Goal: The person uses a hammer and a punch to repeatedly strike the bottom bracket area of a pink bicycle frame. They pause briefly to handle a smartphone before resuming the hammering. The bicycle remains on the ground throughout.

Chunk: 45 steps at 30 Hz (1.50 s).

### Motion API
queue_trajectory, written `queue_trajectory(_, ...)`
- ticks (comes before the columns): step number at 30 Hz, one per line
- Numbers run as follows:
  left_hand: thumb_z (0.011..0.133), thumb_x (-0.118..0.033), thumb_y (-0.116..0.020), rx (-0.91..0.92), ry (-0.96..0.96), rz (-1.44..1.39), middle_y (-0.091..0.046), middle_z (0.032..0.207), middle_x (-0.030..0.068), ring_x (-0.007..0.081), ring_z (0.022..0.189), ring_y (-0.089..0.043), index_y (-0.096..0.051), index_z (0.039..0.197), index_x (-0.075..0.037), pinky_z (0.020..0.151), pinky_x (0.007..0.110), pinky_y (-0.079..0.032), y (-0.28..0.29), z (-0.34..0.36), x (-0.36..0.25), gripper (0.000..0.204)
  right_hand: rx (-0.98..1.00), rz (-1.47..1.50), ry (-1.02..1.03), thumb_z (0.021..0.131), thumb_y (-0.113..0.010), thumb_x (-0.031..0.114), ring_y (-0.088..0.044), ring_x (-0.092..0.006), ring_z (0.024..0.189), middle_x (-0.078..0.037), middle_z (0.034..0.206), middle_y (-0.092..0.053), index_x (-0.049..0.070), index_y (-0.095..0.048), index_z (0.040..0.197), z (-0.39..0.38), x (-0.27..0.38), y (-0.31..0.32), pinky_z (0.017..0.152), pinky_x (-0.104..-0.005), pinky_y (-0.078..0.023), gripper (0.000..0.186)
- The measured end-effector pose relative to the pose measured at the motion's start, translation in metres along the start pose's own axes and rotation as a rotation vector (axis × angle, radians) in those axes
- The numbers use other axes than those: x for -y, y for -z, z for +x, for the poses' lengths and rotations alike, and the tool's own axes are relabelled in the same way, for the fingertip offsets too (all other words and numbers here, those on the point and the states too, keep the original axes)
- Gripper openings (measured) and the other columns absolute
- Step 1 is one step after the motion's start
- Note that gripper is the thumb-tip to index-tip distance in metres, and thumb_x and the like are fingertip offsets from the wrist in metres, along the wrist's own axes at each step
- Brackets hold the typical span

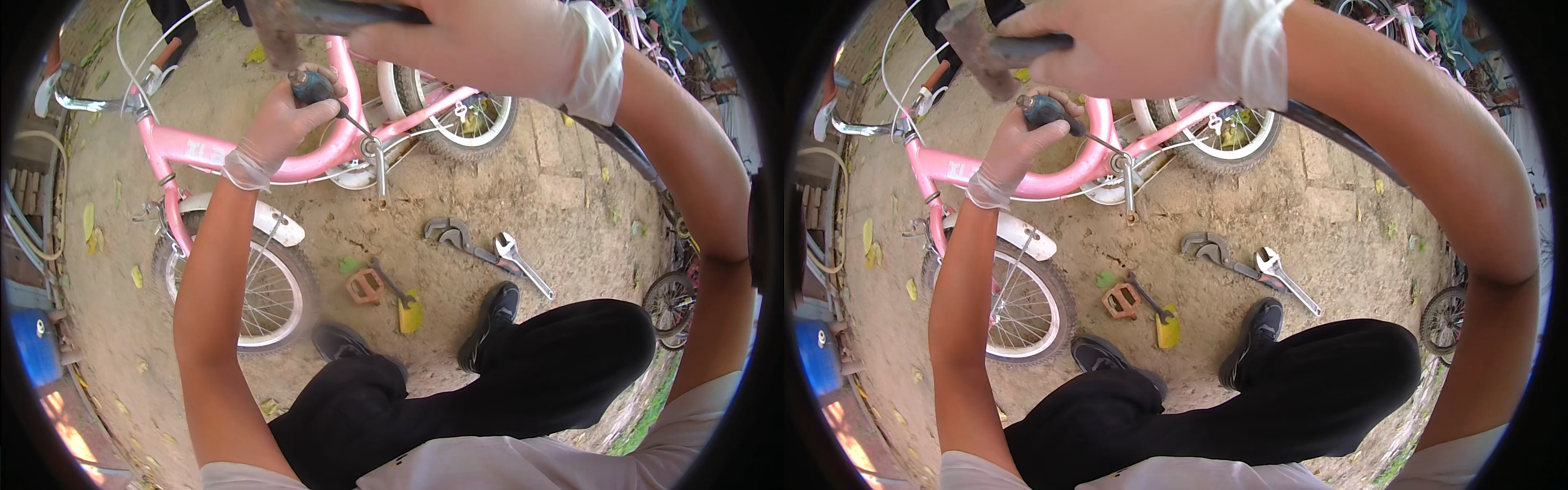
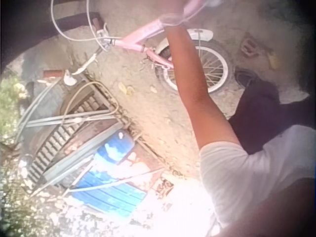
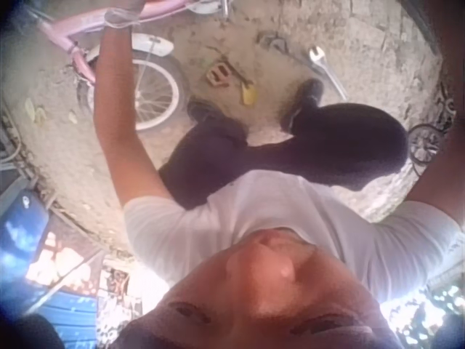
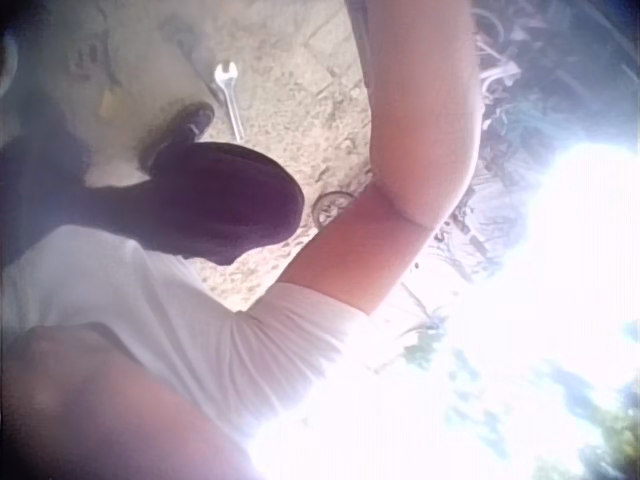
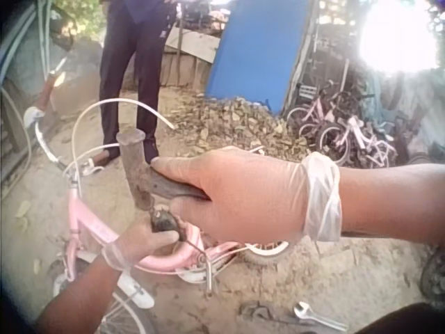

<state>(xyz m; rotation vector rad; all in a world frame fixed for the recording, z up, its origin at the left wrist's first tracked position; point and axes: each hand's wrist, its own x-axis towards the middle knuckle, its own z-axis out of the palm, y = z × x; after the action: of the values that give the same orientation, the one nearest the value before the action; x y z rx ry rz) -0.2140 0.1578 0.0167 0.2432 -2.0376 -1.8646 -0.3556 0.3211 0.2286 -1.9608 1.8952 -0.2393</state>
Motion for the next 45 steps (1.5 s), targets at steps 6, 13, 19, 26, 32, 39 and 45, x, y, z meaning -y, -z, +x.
queue_trajectory(6, 0.084, -0.009, -0.065, 0.030, 0.047, 0.016, -0.066, 0.106, 0.0049, 0.0143, 0.098, -0.061, -0.060, 0.110, -0.002, 0.091, 0.030, -0.048, -0.001, 0.005, -0.003, 0.028, 0.195, 0.013, 0.007, 0.092, -0.050, 0.019, -0.066, -0.0364, 0.080, -0.025, 0.086, -0.066, -0.002, -0.051, 0.135, 0.017, 0.003, 0.021, 0.078, -0.0450, -0.052, 0.048)
queue_trajectory(13, 0.086, -0.014, -0.069, -0.038, 0.026, 0.051, -0.067, 0.100, 0.0052, 0.0139, 0.092, -0.062, -0.062, 0.110, -0.002, 0.086, 0.029, -0.050, -0.001, 0.010, 0.007, 0.028, 0.028, -0.120, 0.184, 0.090, -0.051, 0.023, -0.065, -0.0406, 0.087, -0.027, 0.092, -0.067, -0.001, -0.056, 0.130, 0.013, -0.015, 0.014, 0.082, -0.0455, -0.052, 0.047)
queue_trajectory(19, 0.091, -0.017, -0.068, -0.114, -0.032, -0.021, -0.068, 0.105, 0.0052, 0.0136, 0.093, -0.062, -0.062, 0.113, -0.001, 0.088, 0.030, -0.049, -0.007, 0.018, 0.019, 0.028, -0.015, -0.287, 0.184, 0.090, -0.053, 0.022, -0.065, -0.0391, 0.094, -0.027, 0.099, -0.066, -0.002, -0.053, 0.133, 0.024, -0.031, -0.008, 0.086, -0.0442, -0.052, 0.050)
queue_trajectory(26, 0.094, -0.017, -0.065, -0.091, -0.005, 0.010, -0.070, 0.105, 0.0050, 0.0137, 0.097, -0.062, -0.063, 0.116, 0.000, 0.094, 0.031, -0.048, -0.016, 0.029, 0.021, 0.028, -0.170, -0.063, 0.169, 0.092, -0.053, 0.024, -0.068, -0.0225, 0.072, -0.019, 0.088, -0.070, -0.001, -0.052, 0.137, 0.036, -0.048, 0.010, 0.066, -0.0364, -0.055, 0.052)
queue_trajectory(32, 0.094, -0.018, -0.067, -0.108, 0.039, 0.110, -0.070, 0.106, 0.0041, 0.0125, 0.097, -0.061, -0.063, 0.114, -0.001, 0.092, 0.030, -0.047, -0.020, 0.042, 0.025, 0.026, -0.077, 0.113, -0.127, 0.093, -0.055, 0.029, -0.056, -0.0152, 0.050, -0.009, 0.071, -0.063, 0.000, -0.048, 0.142, 0.023, -0.047, 0.027, 0.050, -0.0312, -0.049, 0.056)
queue_trajectory(39, 0.095, -0.019, -0.065, -0.034, 0.026, -0.024, -0.069, 0.109, 0.0035, 0.0131, 0.100, -0.060, -0.059, 0.120, -0.003, 0.091, 0.029, -0.047, -0.016, 0.061, 0.038, 0.031, -0.048, 0.189, -0.197, 0.094, -0.054, 0.026, -0.056, -0.0159, 0.049, -0.010, 0.080, -0.066, 0.001, -0.045, 0.144, 0.027, -0.061, 0.024, 0.048, -0.0317, -0.049, 0.057)
queue_trajectory(45, 0.096, -0.016, -0.063, -0.024, 0.020, -0.039, -0.068, 0.111, 0.0050, 0.0137, 0.102, -0.059, -0.054, 0.124, -0.002, 0.091, 0.030, -0.047, -0.017, 0.072, 0.050, 0.033, -0.070, 0.176, -0.329, 0.093, -0.052, 0.023, -0.054, -0.0138, 0.047, -0.007, 0.070, -0.062, 0.002, -0.045, 0.144, 0.022, -0.075, 0.020, 0.044, -0.0313, -0.046, 0.056)
